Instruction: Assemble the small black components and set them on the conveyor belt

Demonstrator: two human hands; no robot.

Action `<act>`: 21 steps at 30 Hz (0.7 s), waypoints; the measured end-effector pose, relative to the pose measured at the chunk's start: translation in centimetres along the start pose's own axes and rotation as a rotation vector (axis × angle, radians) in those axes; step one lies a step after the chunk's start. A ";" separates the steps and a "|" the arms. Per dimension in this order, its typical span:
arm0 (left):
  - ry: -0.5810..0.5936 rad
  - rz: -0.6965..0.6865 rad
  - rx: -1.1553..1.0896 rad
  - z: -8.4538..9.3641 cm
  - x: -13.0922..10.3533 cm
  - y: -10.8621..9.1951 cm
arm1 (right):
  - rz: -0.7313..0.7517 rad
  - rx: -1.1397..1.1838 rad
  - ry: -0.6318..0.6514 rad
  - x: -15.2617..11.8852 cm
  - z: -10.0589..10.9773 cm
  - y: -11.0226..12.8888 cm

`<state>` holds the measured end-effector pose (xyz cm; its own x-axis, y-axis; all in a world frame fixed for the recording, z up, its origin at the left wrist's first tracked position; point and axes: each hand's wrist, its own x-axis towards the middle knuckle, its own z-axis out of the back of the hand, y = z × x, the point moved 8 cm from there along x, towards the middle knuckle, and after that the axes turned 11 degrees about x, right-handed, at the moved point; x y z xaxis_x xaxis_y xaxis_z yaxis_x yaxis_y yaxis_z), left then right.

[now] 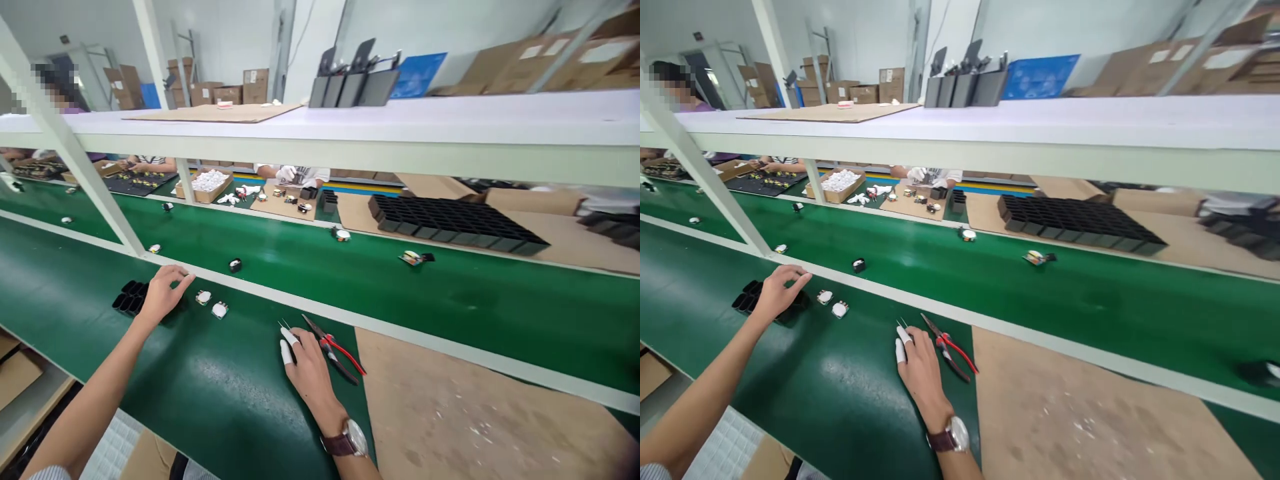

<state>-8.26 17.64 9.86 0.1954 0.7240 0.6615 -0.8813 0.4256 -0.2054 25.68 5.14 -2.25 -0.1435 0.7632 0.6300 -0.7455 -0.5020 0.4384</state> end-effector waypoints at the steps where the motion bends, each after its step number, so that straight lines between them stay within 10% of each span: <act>1: 0.021 -0.021 0.048 1.0 -1.1 0.6 | 0.016 0.042 0.004 0.2 -0.4 0.6; 7: 0.181 -0.113 0.261 1.3 -7.0 3.2 | 0.135 0.125 0.222 4.1 -6.8 5.6; 13: 0.332 -0.060 0.268 -1.7 -6.9 1.4 | 0.188 0.125 0.290 8.8 -13.5 7.4; 21: 0.395 -0.216 -0.198 -4.1 -7.9 -4.5 | 0.258 0.257 0.452 3.5 -10.7 -1.4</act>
<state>-4.02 12.26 2.59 0.5467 0.7422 0.3877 -0.7115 0.6558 -0.2523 19.23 12.91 -7.52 -0.6059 0.6722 0.4254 -0.4751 -0.7347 0.4842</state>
